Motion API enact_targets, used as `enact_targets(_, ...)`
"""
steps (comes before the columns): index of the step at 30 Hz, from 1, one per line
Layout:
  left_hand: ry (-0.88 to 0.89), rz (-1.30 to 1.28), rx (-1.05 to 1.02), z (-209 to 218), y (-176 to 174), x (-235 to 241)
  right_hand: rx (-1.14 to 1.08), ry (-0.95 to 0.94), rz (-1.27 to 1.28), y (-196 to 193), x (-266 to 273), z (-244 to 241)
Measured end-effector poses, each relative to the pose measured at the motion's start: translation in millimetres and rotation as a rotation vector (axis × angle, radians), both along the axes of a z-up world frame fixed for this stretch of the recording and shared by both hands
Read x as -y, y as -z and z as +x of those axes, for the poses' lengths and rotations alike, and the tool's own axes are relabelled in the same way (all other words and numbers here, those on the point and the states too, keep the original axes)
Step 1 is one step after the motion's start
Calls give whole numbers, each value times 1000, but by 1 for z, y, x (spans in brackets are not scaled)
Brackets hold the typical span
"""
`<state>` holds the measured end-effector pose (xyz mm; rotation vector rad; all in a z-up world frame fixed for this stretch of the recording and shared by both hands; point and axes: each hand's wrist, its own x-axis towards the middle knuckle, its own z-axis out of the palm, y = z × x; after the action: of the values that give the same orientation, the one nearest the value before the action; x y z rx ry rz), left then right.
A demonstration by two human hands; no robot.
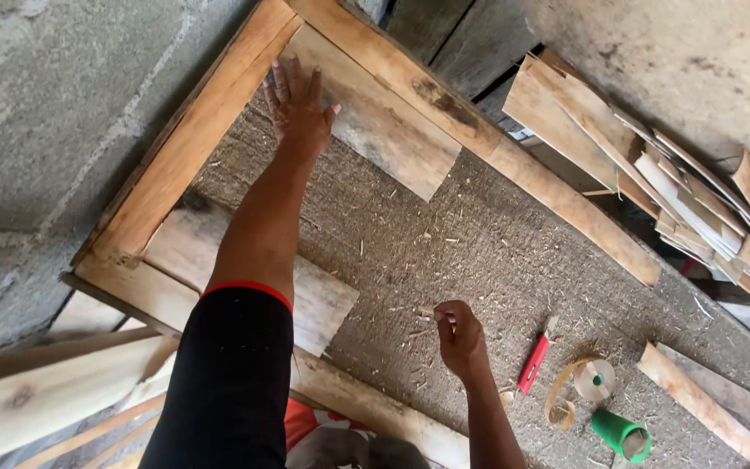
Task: Use a utility knife and a straight edge to cut a piece of thin wood.
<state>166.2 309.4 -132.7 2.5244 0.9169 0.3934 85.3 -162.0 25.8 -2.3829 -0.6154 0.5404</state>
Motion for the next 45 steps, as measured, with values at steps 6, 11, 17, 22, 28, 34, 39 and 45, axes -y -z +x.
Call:
enact_targets(6,7,-43,-53,-2,-4,-12,-30,-38,-52,-5,-27,13)
enact_targets(11,64,16,-95,-6,-4,-20,-7,-170,-23,2,-53,37)
enact_targets(17,120,5,-188,-9,-26,-31,5,-330,-41,8,-114,81)
enact_targets(22,161,-77,-268,-10,-34,-37,-71,-359,-192,0,-198,130)
enact_targets(28,147,20,-228,-8,-30,-40,152,-621,6,23,-303,198)
enact_targets(34,140,61,-154,-8,-22,-43,298,-763,-29,39,-403,240)
enact_targets(39,147,19,-78,-9,-21,-42,302,-757,-128,53,-468,260)
enact_targets(45,147,-8,-92,-7,-21,-46,260,-715,-251,64,-515,267)
